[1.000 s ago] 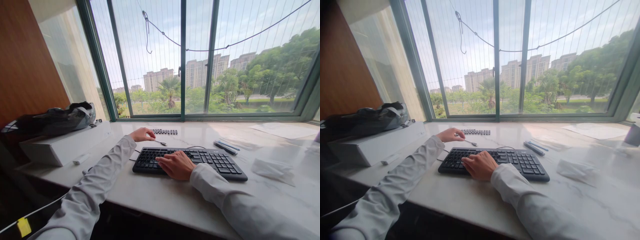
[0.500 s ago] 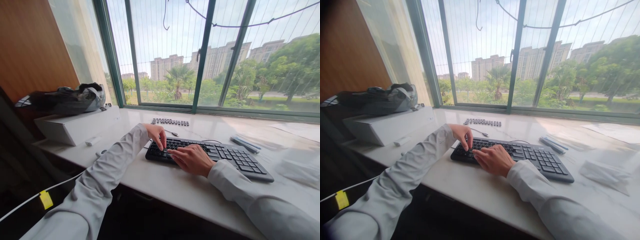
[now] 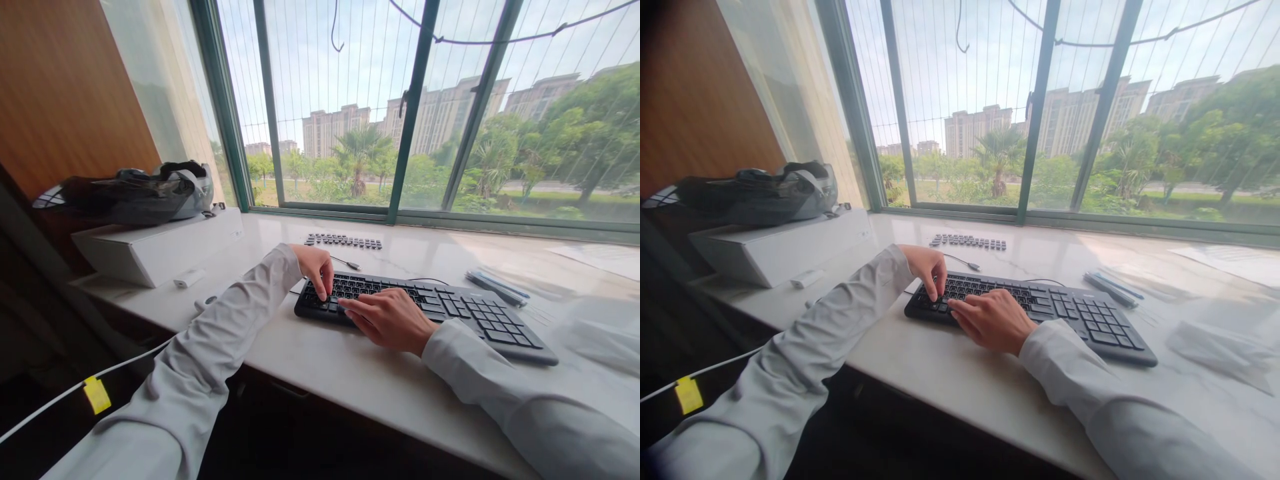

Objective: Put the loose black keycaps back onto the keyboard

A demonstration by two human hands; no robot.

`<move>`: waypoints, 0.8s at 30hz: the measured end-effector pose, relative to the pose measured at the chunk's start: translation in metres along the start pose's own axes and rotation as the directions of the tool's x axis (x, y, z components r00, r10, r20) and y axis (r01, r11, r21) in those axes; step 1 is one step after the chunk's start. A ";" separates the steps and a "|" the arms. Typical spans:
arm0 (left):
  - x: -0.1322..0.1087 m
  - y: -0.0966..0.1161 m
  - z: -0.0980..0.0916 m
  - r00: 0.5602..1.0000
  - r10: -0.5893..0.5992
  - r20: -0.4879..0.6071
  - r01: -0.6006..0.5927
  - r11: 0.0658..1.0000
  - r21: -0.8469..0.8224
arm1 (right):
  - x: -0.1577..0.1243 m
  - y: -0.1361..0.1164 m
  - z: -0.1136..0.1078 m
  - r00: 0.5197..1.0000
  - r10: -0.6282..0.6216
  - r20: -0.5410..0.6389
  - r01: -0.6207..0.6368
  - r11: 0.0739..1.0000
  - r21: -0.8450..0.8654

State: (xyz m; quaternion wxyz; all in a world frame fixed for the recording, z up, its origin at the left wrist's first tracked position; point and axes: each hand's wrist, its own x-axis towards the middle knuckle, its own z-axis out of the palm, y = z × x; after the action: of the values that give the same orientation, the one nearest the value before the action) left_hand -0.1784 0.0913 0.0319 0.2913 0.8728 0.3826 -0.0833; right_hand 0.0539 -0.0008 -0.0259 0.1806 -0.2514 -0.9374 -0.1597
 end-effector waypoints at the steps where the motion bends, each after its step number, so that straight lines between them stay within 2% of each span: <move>1: 0.000 0.000 0.000 1.000 -0.001 -0.002 0.001 1.000 0.005 | 0.000 0.000 0.000 1.000 0.001 0.000 -0.001 1.000 -0.001; 8: -0.001 0.005 0.001 0.998 -0.036 -0.059 0.037 0.999 0.022 | 0.000 -0.001 -0.002 1.000 -0.004 0.006 0.003 1.000 0.004; 16: -0.005 0.015 0.001 0.997 -0.047 -0.054 0.049 0.998 0.046 | 0.001 -0.002 -0.002 1.000 -0.001 0.017 0.001 1.000 0.004; 24: 0.003 0.006 0.003 0.999 0.027 -0.035 -0.027 0.999 0.019 | 0.002 -0.004 -0.004 0.999 0.007 0.045 -0.008 1.000 0.006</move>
State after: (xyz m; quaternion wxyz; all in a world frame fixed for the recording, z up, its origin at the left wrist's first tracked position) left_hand -0.1715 0.0884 0.0307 0.2773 0.8820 0.3751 -0.0673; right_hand 0.0512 -0.0045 -0.0225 0.1610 -0.2579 -0.9407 -0.1506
